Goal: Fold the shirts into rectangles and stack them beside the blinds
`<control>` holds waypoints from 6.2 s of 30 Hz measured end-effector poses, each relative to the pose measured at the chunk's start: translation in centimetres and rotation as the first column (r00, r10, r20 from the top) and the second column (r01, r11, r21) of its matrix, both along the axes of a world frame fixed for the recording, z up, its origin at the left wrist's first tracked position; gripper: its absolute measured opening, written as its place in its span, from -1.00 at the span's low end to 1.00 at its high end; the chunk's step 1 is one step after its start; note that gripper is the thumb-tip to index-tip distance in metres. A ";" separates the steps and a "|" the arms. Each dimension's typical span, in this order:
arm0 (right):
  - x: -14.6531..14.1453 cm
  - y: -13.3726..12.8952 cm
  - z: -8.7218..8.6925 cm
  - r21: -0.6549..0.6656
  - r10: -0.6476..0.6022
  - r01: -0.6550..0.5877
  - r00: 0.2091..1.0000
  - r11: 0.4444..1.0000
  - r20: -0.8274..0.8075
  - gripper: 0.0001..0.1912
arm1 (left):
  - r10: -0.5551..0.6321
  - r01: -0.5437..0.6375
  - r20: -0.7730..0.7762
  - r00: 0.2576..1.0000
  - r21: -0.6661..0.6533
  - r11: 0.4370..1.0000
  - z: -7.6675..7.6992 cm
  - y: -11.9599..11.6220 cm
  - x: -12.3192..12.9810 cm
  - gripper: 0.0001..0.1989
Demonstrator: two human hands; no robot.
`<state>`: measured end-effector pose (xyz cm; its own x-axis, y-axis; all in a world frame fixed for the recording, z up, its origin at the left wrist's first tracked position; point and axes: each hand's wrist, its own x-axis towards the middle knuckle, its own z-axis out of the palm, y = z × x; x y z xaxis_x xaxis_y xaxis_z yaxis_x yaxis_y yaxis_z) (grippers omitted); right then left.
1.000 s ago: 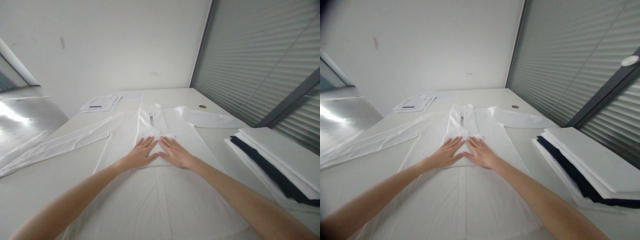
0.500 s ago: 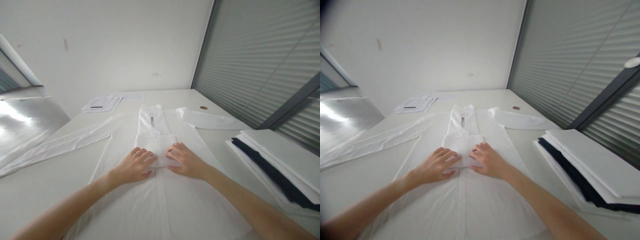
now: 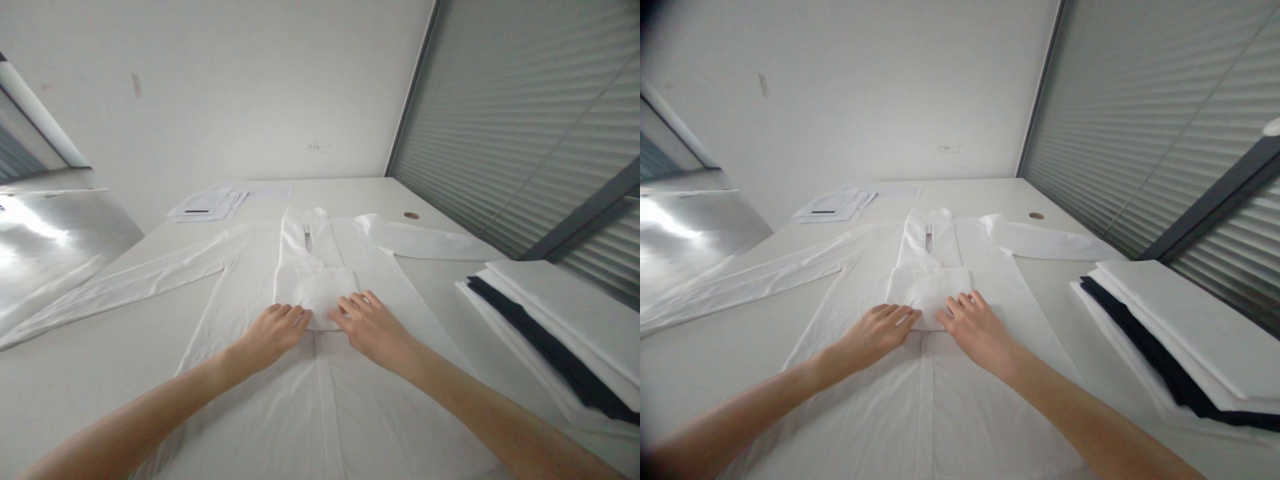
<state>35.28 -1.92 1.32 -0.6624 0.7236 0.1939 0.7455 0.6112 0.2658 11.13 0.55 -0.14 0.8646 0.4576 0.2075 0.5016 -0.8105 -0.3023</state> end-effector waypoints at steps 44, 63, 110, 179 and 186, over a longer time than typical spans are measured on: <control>-0.5 10.0 1.3 -0.552 -0.298 0.056 0.885 0.832 -0.359 -0.80 | 0.099 0.000 0.219 0.971 -0.411 0.912 -1.7 -0.9 0.6 -0.44; -5.4 26.5 -3.8 -0.239 -0.367 0.318 0.908 0.917 -0.200 -0.38 | 0.149 -0.018 0.247 0.958 -0.463 0.886 -2.1 -0.8 0.7 -0.40; -5.2 24.8 1.8 0.026 0.046 -0.042 0.982 0.999 -0.183 -0.73 | -0.165 0.246 0.221 0.961 -0.418 0.875 -2.5 15.0 4.6 -0.43; 2.5 -6.0 -2.2 -0.888 -0.860 -0.153 0.226 0.433 -0.458 -0.06 | 0.755 0.439 -0.205 0.622 -0.707 -0.554 0.0 -4.2 -4.7 -0.50; 2.4 -6.4 -1.8 -0.901 -0.877 -0.157 0.211 0.405 -0.431 -0.03 | 0.828 0.459 -0.210 0.520 -0.748 -0.479 -0.1 -5.1 -4.5 -0.48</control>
<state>37.64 -8.34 -0.44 -0.0663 0.9242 -0.3762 0.3175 -0.3379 -0.8860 6.66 -4.54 -0.25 0.5106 0.5574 -0.6547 0.1062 0.7147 0.6914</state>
